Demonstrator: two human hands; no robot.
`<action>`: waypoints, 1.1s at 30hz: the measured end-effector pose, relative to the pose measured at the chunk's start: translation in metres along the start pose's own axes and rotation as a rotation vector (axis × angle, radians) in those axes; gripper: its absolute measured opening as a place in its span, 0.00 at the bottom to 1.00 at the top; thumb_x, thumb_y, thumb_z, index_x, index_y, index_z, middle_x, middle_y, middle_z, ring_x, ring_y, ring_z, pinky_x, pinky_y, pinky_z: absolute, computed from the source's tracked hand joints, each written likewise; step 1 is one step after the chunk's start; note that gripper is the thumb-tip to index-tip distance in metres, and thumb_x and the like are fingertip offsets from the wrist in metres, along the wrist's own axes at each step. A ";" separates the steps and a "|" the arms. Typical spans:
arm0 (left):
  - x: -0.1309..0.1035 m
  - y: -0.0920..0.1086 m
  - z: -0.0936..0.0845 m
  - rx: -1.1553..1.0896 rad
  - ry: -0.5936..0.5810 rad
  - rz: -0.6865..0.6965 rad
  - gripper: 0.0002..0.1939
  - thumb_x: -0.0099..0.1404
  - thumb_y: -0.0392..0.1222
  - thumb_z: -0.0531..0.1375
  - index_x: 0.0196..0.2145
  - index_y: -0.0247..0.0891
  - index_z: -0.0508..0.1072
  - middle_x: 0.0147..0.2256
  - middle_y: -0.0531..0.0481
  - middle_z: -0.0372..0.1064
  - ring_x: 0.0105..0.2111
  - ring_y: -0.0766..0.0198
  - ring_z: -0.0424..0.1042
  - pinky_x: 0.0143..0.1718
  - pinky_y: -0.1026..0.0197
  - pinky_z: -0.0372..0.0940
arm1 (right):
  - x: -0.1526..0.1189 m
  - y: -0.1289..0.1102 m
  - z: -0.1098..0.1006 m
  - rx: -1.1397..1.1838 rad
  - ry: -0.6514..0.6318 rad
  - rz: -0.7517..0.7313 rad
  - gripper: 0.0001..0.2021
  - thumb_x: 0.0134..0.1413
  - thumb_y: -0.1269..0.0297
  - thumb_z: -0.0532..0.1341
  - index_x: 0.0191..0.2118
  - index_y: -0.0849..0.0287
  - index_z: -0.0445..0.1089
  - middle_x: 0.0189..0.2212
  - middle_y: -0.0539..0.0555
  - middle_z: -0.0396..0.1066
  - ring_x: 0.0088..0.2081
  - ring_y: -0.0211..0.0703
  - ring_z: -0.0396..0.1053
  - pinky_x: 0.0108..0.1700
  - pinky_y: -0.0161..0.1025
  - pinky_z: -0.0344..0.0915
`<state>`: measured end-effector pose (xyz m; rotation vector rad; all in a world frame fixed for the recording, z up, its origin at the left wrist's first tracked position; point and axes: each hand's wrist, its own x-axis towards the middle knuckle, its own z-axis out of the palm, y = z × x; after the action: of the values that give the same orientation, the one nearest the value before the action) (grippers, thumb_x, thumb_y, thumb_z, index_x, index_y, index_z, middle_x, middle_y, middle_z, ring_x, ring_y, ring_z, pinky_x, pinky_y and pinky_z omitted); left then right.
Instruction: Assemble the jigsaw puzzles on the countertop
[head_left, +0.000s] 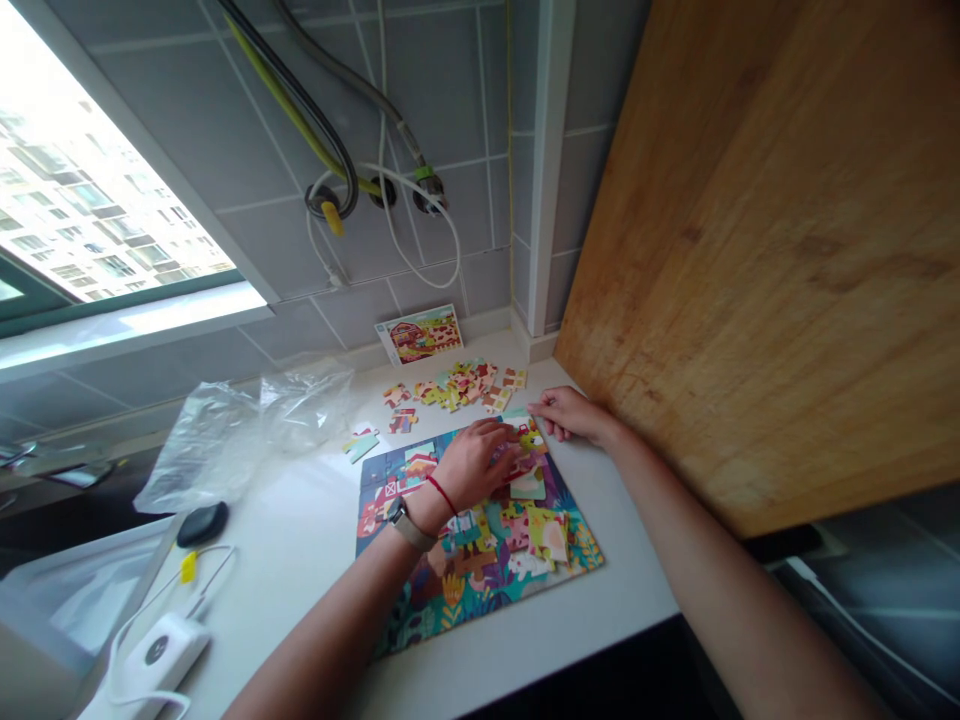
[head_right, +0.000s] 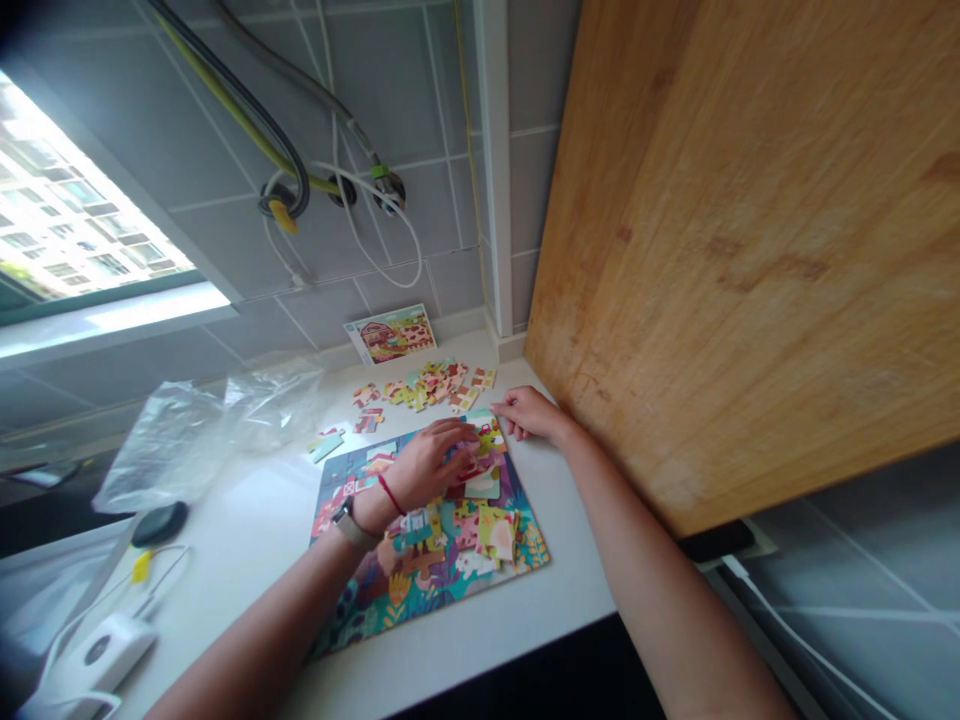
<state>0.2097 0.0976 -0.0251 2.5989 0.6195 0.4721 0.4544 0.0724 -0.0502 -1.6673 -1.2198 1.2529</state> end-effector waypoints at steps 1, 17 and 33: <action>0.000 0.001 -0.007 0.007 -0.031 -0.014 0.13 0.78 0.47 0.57 0.48 0.41 0.79 0.46 0.45 0.80 0.48 0.54 0.79 0.54 0.52 0.73 | 0.000 0.000 0.000 0.007 0.020 -0.009 0.22 0.56 0.47 0.71 0.26 0.57 0.64 0.15 0.47 0.69 0.13 0.31 0.61 0.14 0.27 0.52; -0.009 0.007 -0.016 0.147 -0.273 -0.055 0.22 0.57 0.52 0.76 0.46 0.43 0.81 0.43 0.45 0.75 0.45 0.47 0.76 0.44 0.50 0.72 | 0.009 0.000 0.015 0.072 0.205 -0.186 0.27 0.50 0.36 0.68 0.25 0.54 0.61 0.16 0.44 0.65 0.14 0.32 0.60 0.15 0.29 0.53; -0.007 0.021 -0.018 0.158 -0.318 -0.111 0.25 0.62 0.53 0.74 0.54 0.46 0.80 0.49 0.43 0.72 0.50 0.47 0.72 0.53 0.50 0.70 | 0.016 0.006 0.014 0.081 0.183 -0.174 0.28 0.43 0.34 0.70 0.25 0.56 0.65 0.16 0.46 0.67 0.14 0.32 0.60 0.13 0.29 0.52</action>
<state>0.2037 0.0824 -0.0016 2.6881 0.7082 -0.0284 0.4442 0.0858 -0.0645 -1.5455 -1.1598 1.0079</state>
